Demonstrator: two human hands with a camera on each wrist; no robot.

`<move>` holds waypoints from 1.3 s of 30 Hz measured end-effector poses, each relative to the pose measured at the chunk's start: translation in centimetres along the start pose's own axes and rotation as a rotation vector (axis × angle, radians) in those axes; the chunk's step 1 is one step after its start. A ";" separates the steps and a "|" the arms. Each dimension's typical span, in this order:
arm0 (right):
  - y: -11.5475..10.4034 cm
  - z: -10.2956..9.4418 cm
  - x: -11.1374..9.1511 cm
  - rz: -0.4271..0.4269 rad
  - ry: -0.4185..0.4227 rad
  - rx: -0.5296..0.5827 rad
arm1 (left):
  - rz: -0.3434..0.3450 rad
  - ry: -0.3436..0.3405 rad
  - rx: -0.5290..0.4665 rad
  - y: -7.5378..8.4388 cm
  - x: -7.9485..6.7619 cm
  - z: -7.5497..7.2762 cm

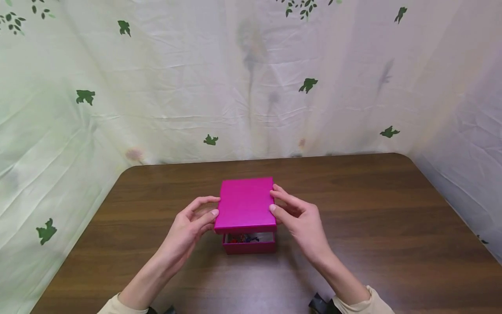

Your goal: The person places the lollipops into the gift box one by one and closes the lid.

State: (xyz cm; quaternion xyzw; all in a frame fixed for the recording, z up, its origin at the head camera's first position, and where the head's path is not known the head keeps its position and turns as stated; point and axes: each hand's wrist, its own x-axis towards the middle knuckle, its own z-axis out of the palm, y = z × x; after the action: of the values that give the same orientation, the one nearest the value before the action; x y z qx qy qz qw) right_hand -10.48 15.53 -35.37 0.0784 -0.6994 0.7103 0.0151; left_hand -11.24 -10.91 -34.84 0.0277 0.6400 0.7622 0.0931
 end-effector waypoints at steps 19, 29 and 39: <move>2.6 -0.3 0.1 0.064 -0.065 -0.238 | 0.009 0.056 0.250 -2.0 0.3 -0.1; 3.0 -0.2 -0.3 0.121 -0.094 -0.319 | -0.048 0.062 0.233 -2.9 0.3 -0.5; 3.9 -0.4 -0.4 0.095 -0.116 -0.384 | -0.062 0.052 0.228 -3.6 0.3 -0.6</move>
State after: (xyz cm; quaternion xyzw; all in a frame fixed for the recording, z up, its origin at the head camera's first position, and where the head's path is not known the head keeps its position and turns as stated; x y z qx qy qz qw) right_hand -10.63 15.92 -39.27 0.0816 -0.8244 0.5583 -0.0441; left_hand -11.21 -10.84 -38.53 -0.0015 0.7251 0.6819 0.0965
